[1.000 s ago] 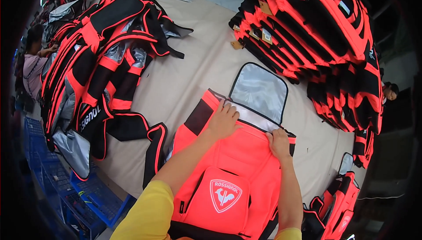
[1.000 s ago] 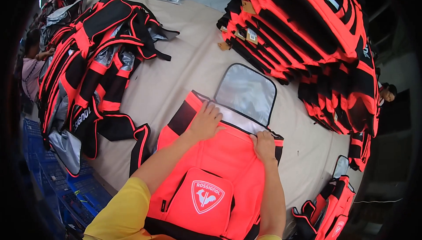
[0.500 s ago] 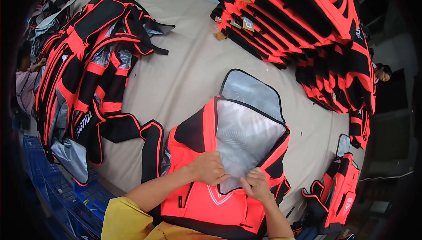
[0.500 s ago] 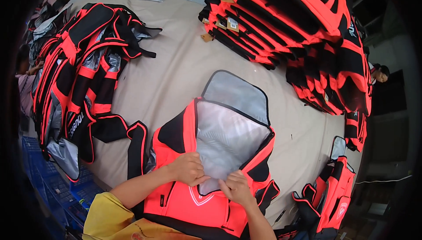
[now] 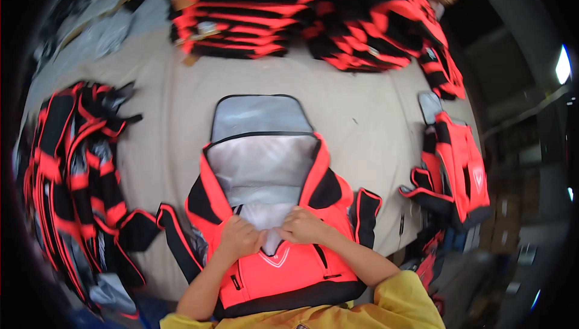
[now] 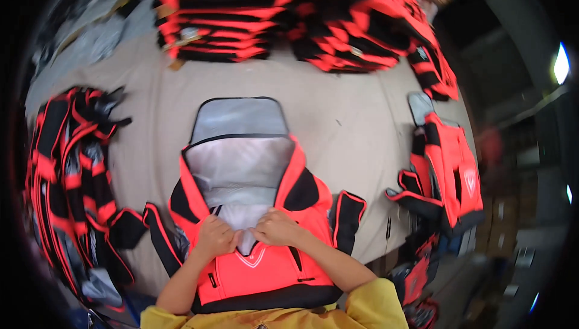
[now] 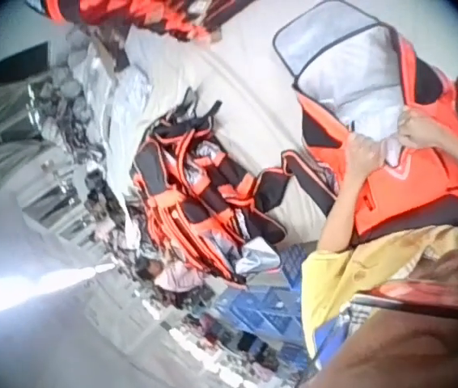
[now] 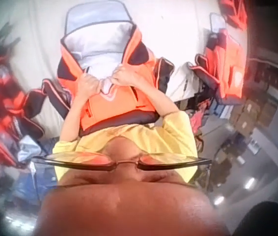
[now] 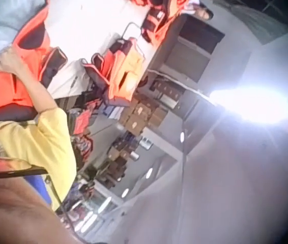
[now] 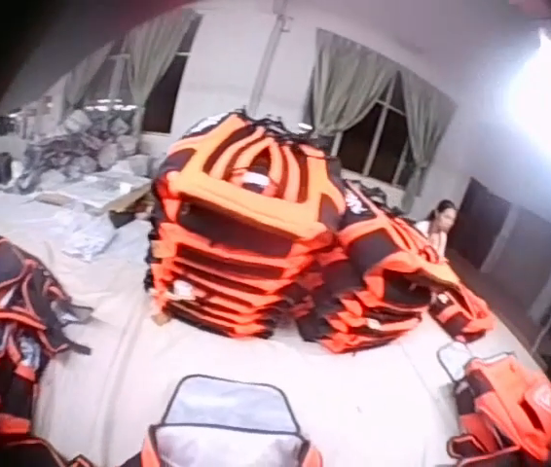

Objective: Inspecting and folding red and black backpacks at a manufacturing work table.

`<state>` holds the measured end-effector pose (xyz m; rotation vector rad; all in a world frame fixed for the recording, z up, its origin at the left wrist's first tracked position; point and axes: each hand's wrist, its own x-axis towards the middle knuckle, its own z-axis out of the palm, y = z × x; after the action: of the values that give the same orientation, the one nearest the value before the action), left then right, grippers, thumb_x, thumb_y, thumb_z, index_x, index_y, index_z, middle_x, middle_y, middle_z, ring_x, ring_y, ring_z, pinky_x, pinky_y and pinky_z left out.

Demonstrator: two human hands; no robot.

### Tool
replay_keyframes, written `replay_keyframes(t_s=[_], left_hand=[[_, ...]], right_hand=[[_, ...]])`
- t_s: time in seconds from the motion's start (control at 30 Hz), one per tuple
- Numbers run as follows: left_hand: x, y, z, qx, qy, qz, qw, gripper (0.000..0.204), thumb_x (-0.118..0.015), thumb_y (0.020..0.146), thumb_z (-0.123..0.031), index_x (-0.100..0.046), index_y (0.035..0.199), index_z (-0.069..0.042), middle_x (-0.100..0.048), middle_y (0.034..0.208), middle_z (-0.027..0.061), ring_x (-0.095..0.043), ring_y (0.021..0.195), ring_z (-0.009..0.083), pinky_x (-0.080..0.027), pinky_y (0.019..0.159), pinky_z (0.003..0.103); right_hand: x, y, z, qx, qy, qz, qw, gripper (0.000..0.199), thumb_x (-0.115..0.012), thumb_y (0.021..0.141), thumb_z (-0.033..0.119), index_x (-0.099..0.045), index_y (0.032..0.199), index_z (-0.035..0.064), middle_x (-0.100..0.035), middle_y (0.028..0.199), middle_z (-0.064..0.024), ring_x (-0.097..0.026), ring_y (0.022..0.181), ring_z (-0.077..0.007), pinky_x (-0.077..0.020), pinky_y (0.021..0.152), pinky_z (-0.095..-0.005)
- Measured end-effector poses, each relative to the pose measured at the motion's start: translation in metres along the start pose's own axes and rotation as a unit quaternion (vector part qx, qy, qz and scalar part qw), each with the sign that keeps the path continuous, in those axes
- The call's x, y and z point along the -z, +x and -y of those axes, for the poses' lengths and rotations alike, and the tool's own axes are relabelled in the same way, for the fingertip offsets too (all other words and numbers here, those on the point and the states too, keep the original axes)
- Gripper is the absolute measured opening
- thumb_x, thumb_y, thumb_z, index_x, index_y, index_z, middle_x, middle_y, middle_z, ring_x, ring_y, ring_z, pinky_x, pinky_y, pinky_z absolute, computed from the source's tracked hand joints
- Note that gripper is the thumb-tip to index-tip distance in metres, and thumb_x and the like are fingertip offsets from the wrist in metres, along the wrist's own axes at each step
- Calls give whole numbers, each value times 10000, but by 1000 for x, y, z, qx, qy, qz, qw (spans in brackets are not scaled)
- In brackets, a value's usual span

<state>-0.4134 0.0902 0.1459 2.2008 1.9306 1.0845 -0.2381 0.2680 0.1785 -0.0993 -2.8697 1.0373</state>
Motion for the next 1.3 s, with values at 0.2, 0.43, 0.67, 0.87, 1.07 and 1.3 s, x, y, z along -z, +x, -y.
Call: replay_keyframes(t_s=[0.2, 0.43, 0.67, 0.87, 1.07, 1.3], left_hand=[[-9, 11, -1, -2, 46, 32, 998, 332, -820, 735, -127, -551, 542, -119, -490, 559, 34, -525, 559, 235, -379, 626, 401], [-11, 15, -5, 20, 71, 66, 995, 327, -801, 765, -138, -558, 548, -106, -521, 573, 47, -542, 571, 249, -409, 661, 398], [-4, 15, -10, 34, 93, 75, 992, 318, -806, 789, -168, -596, 557, -107, -552, 573, 43, -564, 578, 239, -413, 664, 393], [1, 12, -9, 61, 126, 42, 989, 332, -813, 784, -170, -584, 550, -113, -531, 570, 37, -556, 578, 233, -418, 659, 394], [12, 21, 1, 54, 102, -39, 993, 350, -827, 773, -150, -562, 548, -112, -502, 575, 40, -526, 589, 227, -420, 662, 390], [23, 17, 3, 90, 94, -62, 990, 345, -815, 772, -130, -553, 550, -97, -504, 579, 52, -545, 593, 245, -510, 764, 394]], right_hand=[[-15, -17, -11, -38, 17, -16, 999, 380, -674, 946, 239, -701, 619, 48, -679, 636, -124, -663, 634, -327, -476, 725, -434], [-21, -21, -11, -36, 28, -11, 999, 438, -620, 962, 293, -720, 636, 19, -679, 645, -181, -691, 651, -374, -519, 775, -474], [-20, -20, -15, -19, 7, -29, 999, 402, -646, 960, 273, -699, 629, 53, -699, 670, -115, -686, 682, -317, -473, 739, -438], [-24, -14, -16, 29, -14, -12, 999, 430, -649, 965, 294, -677, 606, 60, -693, 667, -115, -687, 681, -311, -475, 736, -439], [4, -12, -3, 15, -23, -69, 997, 428, -710, 943, 258, -647, 564, 68, -655, 618, -99, -660, 618, -280, -477, 699, -413], [10, 0, 3, 28, -32, -98, 994, 383, -768, 892, 189, -631, 552, 79, -624, 585, -68, -627, 578, -245, -448, 662, -386]])
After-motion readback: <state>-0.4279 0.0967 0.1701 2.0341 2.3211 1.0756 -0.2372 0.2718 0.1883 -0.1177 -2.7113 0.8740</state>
